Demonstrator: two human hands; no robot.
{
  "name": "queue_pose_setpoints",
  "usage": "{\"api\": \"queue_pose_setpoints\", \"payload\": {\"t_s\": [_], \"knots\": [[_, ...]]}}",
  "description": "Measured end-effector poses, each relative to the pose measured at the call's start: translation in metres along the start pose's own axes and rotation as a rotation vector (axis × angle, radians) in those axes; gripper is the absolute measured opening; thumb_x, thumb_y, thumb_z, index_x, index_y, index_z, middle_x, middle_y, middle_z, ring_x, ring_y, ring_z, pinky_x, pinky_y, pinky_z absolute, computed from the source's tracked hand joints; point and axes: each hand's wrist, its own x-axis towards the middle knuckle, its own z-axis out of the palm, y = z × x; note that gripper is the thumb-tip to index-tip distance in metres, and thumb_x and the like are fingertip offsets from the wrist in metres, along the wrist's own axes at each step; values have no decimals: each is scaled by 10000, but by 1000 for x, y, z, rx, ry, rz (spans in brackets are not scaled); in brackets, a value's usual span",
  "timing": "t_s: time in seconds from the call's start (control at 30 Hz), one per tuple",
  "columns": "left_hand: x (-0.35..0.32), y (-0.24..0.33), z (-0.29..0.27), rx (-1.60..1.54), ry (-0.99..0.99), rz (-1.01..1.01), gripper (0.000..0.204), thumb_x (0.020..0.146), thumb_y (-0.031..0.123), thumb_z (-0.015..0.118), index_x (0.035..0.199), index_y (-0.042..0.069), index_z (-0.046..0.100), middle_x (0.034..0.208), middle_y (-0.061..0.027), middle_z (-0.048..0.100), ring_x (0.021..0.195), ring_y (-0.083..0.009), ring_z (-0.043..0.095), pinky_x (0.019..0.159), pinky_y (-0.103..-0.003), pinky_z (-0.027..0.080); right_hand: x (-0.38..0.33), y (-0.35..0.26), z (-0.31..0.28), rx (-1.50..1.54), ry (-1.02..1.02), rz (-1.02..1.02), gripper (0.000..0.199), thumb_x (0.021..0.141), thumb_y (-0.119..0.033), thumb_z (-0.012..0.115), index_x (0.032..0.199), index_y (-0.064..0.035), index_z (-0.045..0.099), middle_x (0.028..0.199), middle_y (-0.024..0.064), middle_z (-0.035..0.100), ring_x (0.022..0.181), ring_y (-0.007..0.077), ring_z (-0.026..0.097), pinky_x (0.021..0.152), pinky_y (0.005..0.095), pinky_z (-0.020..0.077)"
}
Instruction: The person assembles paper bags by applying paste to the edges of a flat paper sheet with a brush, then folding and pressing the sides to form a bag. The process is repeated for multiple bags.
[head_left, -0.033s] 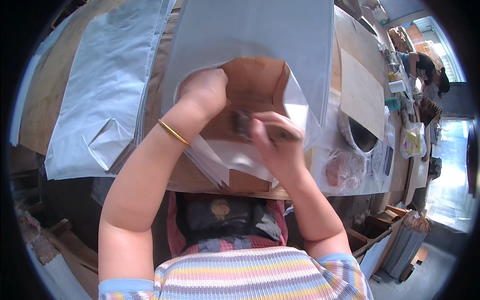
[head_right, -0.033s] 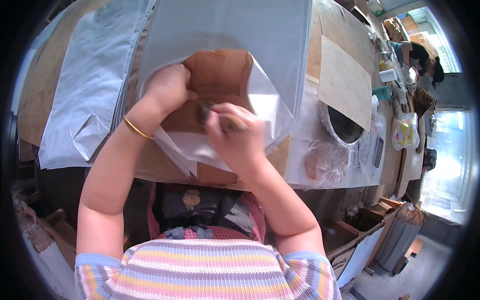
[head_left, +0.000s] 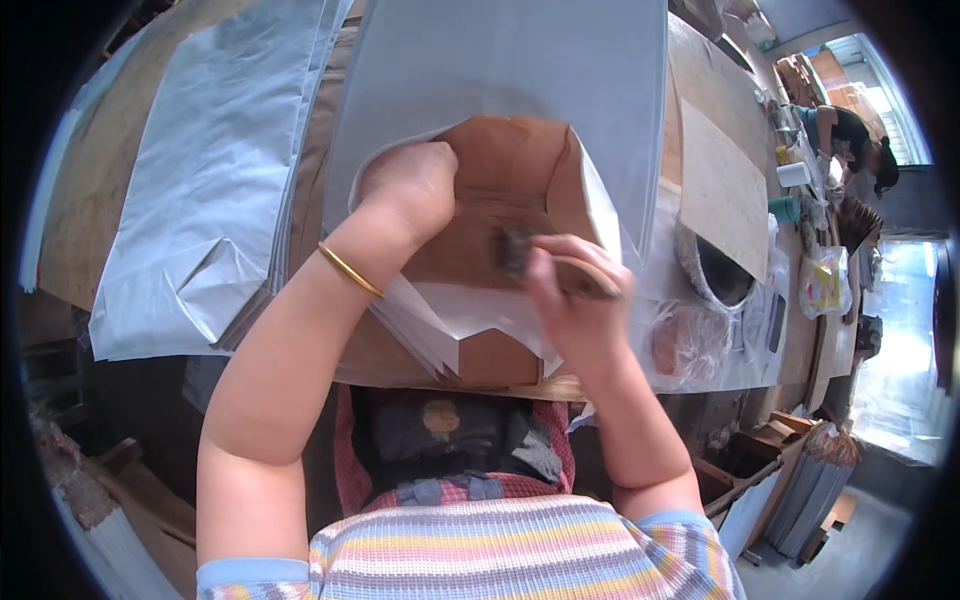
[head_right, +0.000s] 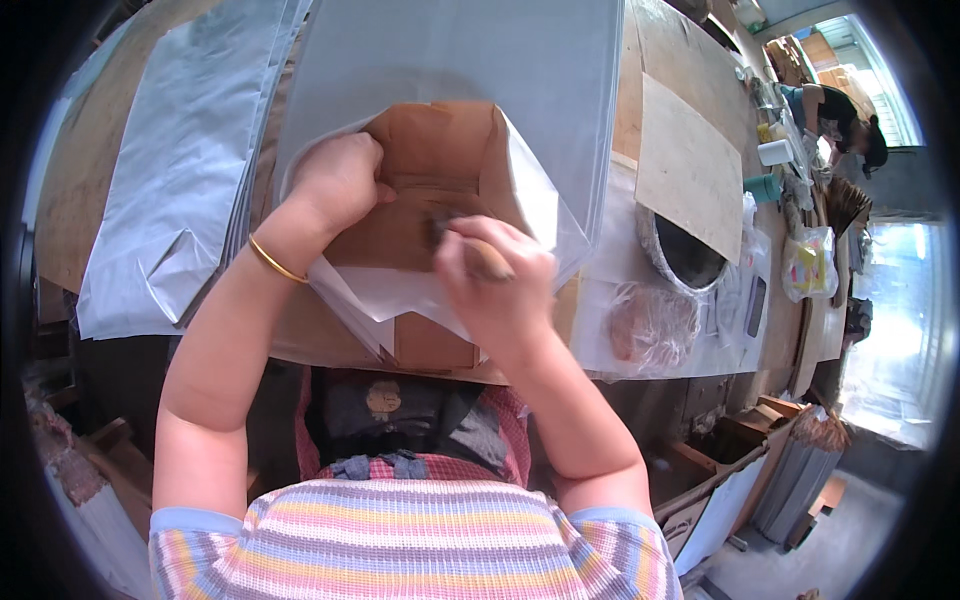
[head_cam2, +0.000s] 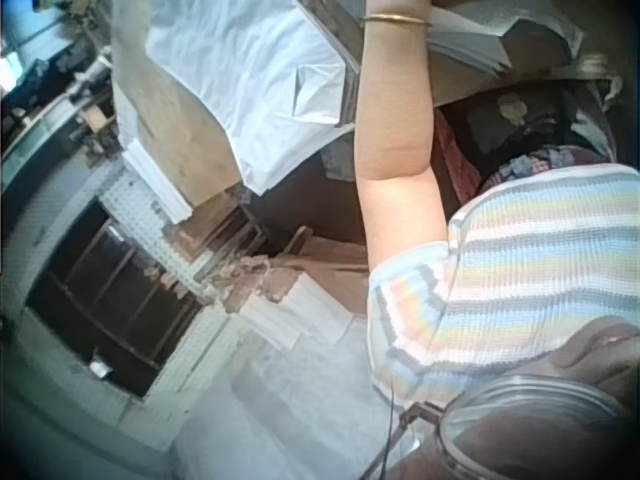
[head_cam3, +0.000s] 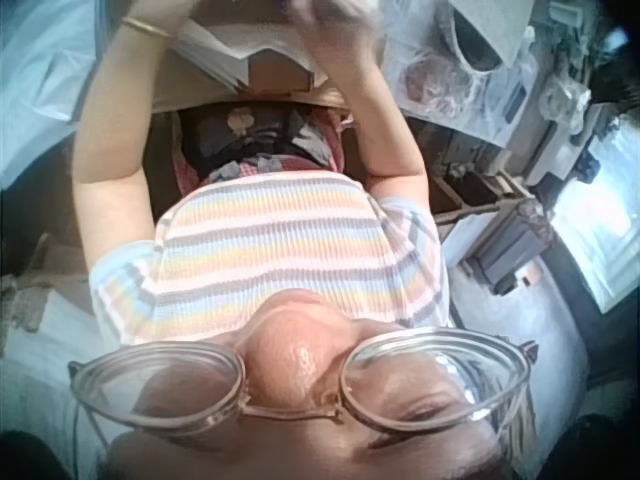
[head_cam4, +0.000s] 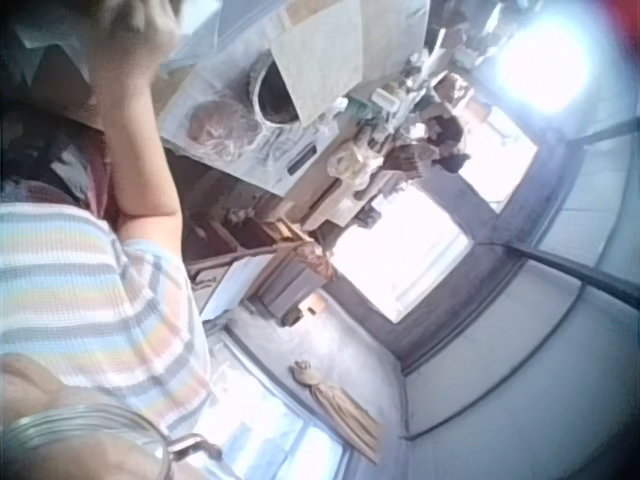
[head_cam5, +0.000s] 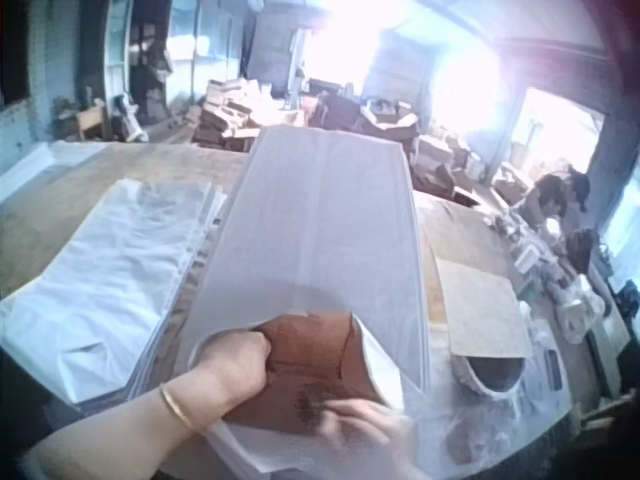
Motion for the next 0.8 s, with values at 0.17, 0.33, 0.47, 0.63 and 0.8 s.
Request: {"api": "queue_pose_setpoints", "payload": {"t_s": [0.17, 0.33, 0.47, 0.63, 0.8], "knots": [[-2, 15, 1, 118, -106, 1, 92, 774, 94, 695, 823, 20, 714, 886, -172, 704, 902, -343, 680, 777, -429, 552, -6, 0, -35, -527, -66, -23, 81, 787, -70, 684, 859, -36, 690, 806, 144, 691, 704, 307, 678, 638, 373, 546], [-10, 35, -7, 259, -153, 56, 160, 772, 4, 616, 861, 50, 740, 915, -131, 723, 903, -295, 709, 742, -384, 593, 6, -2, -62, 423, -151, 326, 207, 958, -162, 579, 1062, -19, 686, 926, 71, 710, 813, 214, 677, 738, 348, 533], [-11, 45, -10, 325, -219, 64, 167, 773, 4, 625, 870, 78, 739, 929, -113, 718, 932, -273, 703, 760, -358, 590, 30, 69, -23, 1239, 291, 217, 384, 1021, -271, 500, 1309, -20, 537, 1242, 120, 606, 1105, 217, 599, 1039, 374, 417], [-27, 51, -18, 360, -231, 478, 109, 849, 78, 613, 915, 64, 699, 991, -105, 696, 967, -248, 684, 816, -346, 563, 33, 96, 35, 1841, -18, 286, 414, 1046, -296, 401, 1348, -30, 498, 1178, 135, 672, 1143, 250, 609, 1128, 421, 350], [-71, -16, 7, -463, 613, 627, 424, 955, 245, 531, 1317, 26, 496, 1336, -212, 524, 1229, -361, 523, 1037, -476, 409, 37, 93, 23, 1886, -101, 388, 418, 1053, -317, 376, 1339, -37, 496, 1094, 132, 708, 1146, 239, 617, 1141, 443, 349]]}}
